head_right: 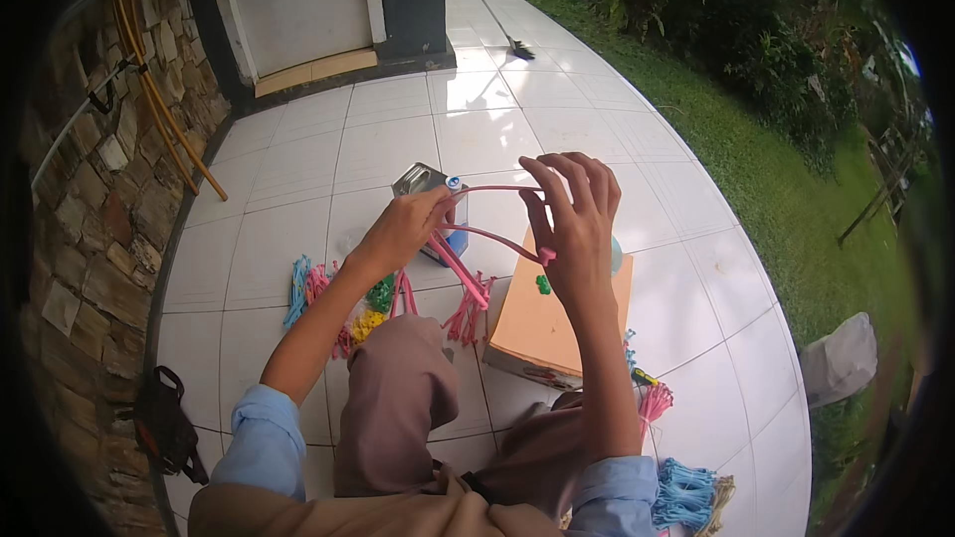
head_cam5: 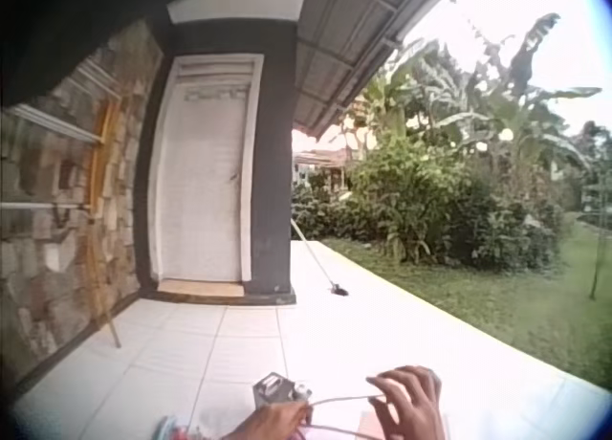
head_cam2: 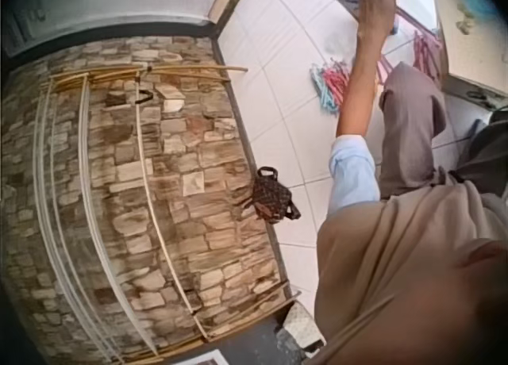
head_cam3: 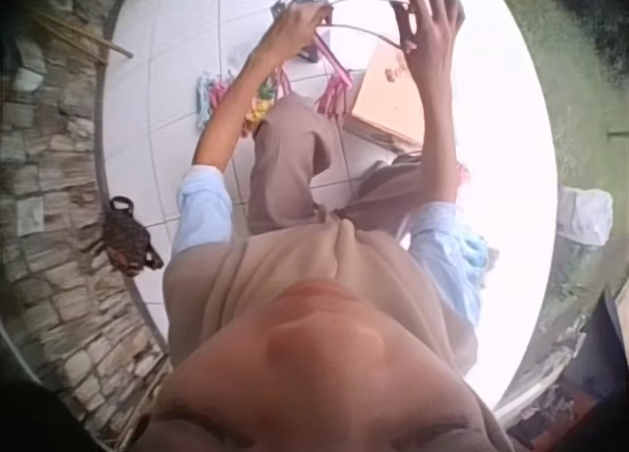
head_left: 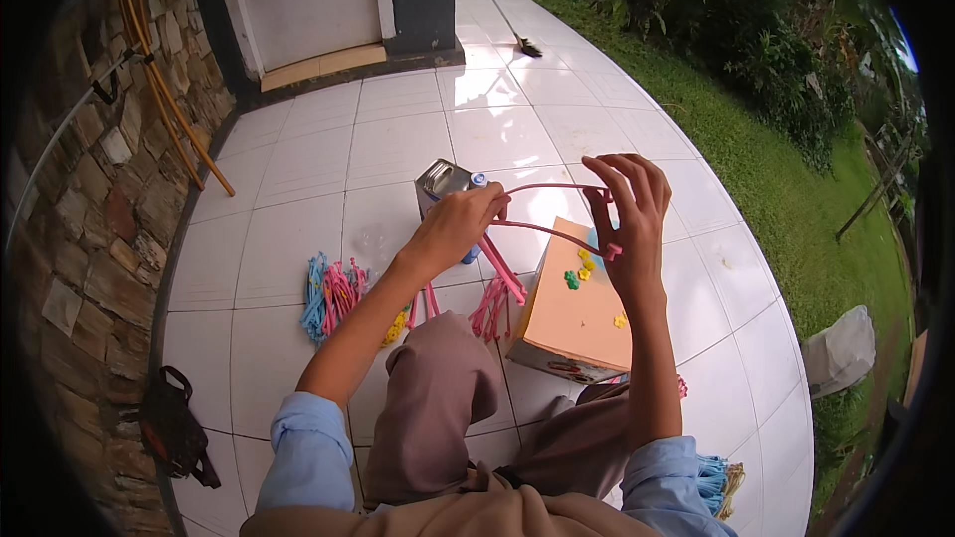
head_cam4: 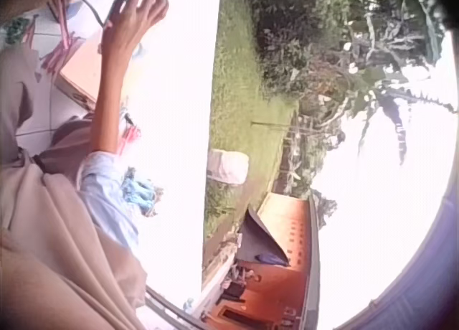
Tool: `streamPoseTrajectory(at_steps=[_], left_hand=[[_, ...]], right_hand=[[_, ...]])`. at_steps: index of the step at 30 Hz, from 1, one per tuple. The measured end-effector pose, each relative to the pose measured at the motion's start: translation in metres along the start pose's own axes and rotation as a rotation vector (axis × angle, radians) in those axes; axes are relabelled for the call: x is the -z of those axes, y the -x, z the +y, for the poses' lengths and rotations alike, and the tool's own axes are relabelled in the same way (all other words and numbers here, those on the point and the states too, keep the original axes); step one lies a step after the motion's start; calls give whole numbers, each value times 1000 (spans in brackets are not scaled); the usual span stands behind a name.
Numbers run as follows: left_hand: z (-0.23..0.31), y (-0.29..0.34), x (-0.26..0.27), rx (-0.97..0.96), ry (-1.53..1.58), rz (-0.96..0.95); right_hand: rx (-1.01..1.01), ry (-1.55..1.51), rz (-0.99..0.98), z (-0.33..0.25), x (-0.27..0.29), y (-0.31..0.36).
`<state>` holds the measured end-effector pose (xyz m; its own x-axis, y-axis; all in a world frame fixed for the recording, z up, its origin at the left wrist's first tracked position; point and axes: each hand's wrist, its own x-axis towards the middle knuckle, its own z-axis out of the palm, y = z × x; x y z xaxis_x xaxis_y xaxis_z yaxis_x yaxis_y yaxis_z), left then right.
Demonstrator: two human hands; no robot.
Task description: The person applies adhesive to pink straps by dipping a small tool into a bowl of liquid and spreading it onto the surface of the straps one at a time.
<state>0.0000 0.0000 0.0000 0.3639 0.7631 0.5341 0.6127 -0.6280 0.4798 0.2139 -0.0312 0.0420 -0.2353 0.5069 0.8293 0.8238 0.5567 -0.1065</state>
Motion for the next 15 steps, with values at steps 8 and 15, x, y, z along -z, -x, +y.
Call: streamPoseTrajectory(at_steps=[8,15], left_hand=[[63,1,-42,-3,-143,324],[47,16,-56,-35,-57,326]], right_hand=[[-659,-1393,24,10,12,74],[-826,-1230,266,12,26,76]])
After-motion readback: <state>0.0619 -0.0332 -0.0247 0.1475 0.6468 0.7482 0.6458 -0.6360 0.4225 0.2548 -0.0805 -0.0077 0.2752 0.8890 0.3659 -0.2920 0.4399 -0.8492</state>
